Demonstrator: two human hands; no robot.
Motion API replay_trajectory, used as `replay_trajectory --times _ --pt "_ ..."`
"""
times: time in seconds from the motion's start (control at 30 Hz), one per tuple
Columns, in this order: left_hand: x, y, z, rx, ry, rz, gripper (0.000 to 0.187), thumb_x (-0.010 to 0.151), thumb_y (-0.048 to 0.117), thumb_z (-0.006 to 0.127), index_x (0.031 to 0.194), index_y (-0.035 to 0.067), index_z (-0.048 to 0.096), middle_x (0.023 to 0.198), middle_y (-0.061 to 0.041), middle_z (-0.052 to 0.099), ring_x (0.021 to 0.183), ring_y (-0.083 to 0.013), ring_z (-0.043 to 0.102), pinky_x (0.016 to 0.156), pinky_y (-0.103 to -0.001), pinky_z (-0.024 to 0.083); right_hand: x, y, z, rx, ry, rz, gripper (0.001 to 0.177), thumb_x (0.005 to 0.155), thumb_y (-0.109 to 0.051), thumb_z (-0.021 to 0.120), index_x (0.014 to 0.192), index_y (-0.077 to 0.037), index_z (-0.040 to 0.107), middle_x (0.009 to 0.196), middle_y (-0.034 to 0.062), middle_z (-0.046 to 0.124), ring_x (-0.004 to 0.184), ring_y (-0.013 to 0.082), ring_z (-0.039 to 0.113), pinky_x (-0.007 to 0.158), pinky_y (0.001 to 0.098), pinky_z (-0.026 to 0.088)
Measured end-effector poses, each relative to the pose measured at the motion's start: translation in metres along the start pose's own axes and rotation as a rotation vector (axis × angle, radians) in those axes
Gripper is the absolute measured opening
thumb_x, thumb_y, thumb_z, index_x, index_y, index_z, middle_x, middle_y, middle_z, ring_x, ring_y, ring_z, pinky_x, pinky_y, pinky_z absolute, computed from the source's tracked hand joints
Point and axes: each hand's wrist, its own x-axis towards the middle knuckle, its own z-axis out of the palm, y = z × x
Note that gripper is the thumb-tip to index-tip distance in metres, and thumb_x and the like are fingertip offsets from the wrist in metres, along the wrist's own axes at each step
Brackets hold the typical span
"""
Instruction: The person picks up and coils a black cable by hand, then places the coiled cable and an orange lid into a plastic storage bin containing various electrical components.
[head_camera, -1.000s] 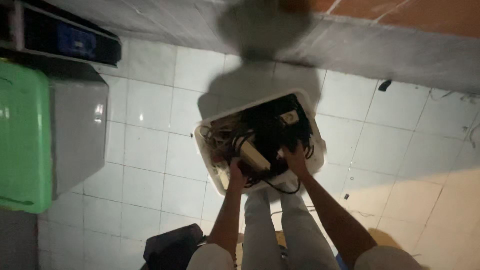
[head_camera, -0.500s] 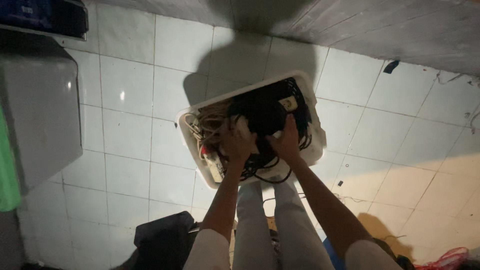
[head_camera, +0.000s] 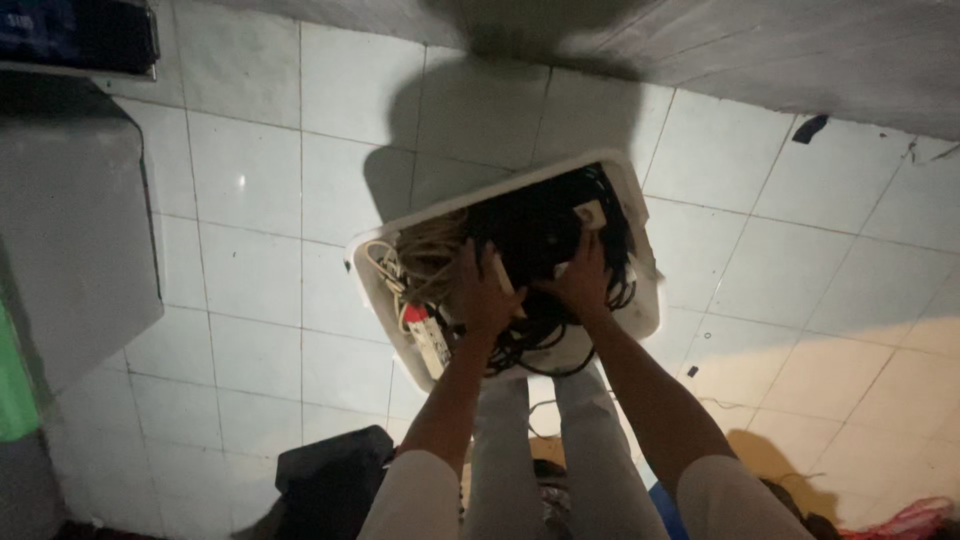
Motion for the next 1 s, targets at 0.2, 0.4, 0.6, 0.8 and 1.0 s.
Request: replay_trajectory --times 0.2,0.4,0.6,0.8,1.0 --pt "0.012 -0.007 0.013 -0.010 0.077 0.081 0.105 0.076 0.037 0.088 0.158 0.009 0.029 0.162 -0.030 0.022 0.147 -0.0518 0.027 0.117 -0.063 0.029 0.020 0.019 0.019 0.051 0.020 -0.057 0.156 0.053 -0.051 0.099 0.165 -0.015 -0.004 0.162 0.0286 0.024 0.145 0.0488 0.029 0.112 0.0664 0.032" --pt "0.006 0.002 0.004 -0.046 0.055 0.005 0.102 0.076 0.035 0.088 0.159 0.010 0.034 0.166 -0.028 0.023 0.149 -0.0518 0.027 0.118 -0.065 0.028 0.014 0.026 0.022 0.116 0.066 -0.111 0.155 0.053 -0.055 0.097 0.164 -0.010 -0.001 0.161 0.0313 0.021 0.145 0.0509 0.027 0.112 0.0674 0.031" --pt "-0.028 0.030 0.005 0.144 0.037 0.059 0.095 0.082 0.047 0.080 0.158 0.011 0.037 0.167 -0.027 0.013 0.149 -0.0596 0.016 0.118 -0.072 0.020 -0.048 0.045 0.030 0.050 0.298 -0.282 0.128 0.074 -0.062 0.087 0.160 -0.002 0.014 0.164 0.0300 0.022 0.150 0.0491 0.024 0.115 0.0703 0.024" --pt "-0.064 0.041 0.005 0.281 -0.175 0.041 0.085 0.083 0.069 0.069 0.153 0.026 0.048 0.170 -0.025 0.005 0.148 -0.0645 0.000 0.113 -0.079 0.012 -0.098 0.093 0.097 0.140 0.286 -0.125 0.117 0.085 -0.052 0.077 0.161 0.008 0.012 0.166 0.0350 0.021 0.152 0.0503 0.027 0.116 0.0630 0.028" --pt "-0.079 0.029 0.021 0.224 -0.204 -0.022 0.098 0.076 0.079 0.066 0.157 0.029 0.042 0.167 -0.028 -0.002 0.147 -0.0646 -0.008 0.111 -0.081 0.008 -0.094 0.103 0.129 0.261 0.290 -0.139 0.127 0.079 -0.047 0.087 0.154 0.017 0.008 0.158 0.0413 0.023 0.144 0.0535 0.032 0.118 0.0516 0.033"
